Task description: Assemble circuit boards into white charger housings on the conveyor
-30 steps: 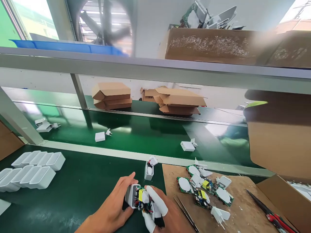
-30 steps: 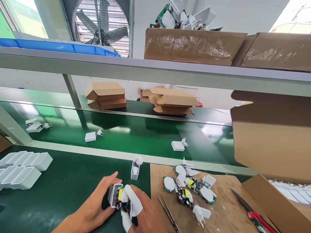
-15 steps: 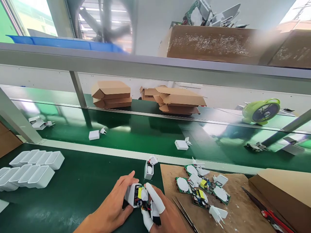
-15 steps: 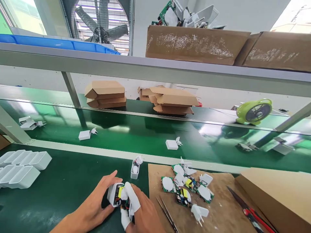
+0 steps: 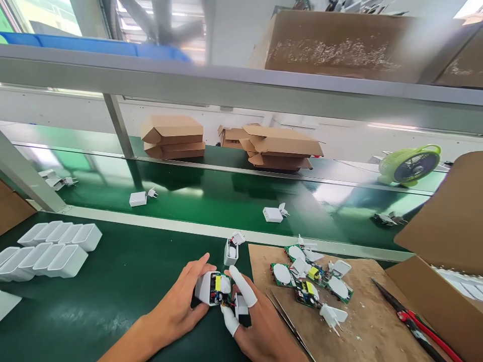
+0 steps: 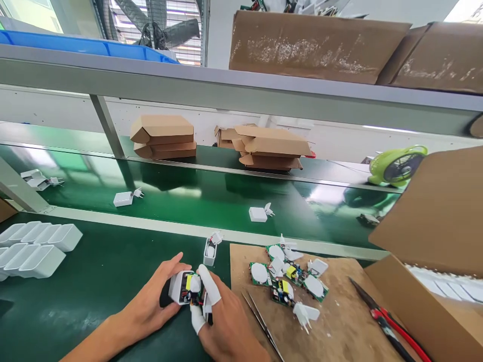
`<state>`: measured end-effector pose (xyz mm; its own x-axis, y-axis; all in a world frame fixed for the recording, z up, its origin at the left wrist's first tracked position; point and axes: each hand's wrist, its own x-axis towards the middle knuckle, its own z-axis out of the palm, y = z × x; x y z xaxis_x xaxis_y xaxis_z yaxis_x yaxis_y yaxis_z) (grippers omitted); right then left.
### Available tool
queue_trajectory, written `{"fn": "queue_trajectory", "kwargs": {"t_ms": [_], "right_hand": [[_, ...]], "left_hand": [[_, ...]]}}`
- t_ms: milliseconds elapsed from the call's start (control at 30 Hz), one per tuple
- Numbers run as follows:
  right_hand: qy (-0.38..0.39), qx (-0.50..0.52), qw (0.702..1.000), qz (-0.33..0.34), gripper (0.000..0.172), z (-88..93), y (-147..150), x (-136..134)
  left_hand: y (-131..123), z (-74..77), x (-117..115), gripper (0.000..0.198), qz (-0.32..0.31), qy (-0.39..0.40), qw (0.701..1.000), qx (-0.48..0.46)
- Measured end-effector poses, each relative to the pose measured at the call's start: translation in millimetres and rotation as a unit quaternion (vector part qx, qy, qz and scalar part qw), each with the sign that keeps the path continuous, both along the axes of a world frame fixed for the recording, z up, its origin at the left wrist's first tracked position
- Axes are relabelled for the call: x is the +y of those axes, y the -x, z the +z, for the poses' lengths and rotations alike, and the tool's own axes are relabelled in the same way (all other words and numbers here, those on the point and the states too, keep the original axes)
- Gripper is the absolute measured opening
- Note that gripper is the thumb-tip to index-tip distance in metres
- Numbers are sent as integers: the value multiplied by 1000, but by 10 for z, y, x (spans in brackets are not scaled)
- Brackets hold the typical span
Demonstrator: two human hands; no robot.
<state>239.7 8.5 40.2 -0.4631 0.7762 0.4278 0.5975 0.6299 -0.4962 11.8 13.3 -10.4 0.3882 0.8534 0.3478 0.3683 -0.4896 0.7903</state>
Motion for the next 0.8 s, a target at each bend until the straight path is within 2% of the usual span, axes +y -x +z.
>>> {"fn": "queue_trajectory", "kwargs": {"t_ms": [367, 600, 800], "right_hand": [[-16, -7, 1000, 11, 69, -26, -3, 14], [-40, 11, 999, 11, 70, 18, 33, 1], [-73, -23, 997, 21, 71, -74, -10, 12]], "left_hand": [[20, 17, 5, 96, -1, -7, 1000, 12], [25, 19, 5, 94, 2, 4, 1000, 11], [22, 20, -3, 94, 5, -18, 999, 28]]}}
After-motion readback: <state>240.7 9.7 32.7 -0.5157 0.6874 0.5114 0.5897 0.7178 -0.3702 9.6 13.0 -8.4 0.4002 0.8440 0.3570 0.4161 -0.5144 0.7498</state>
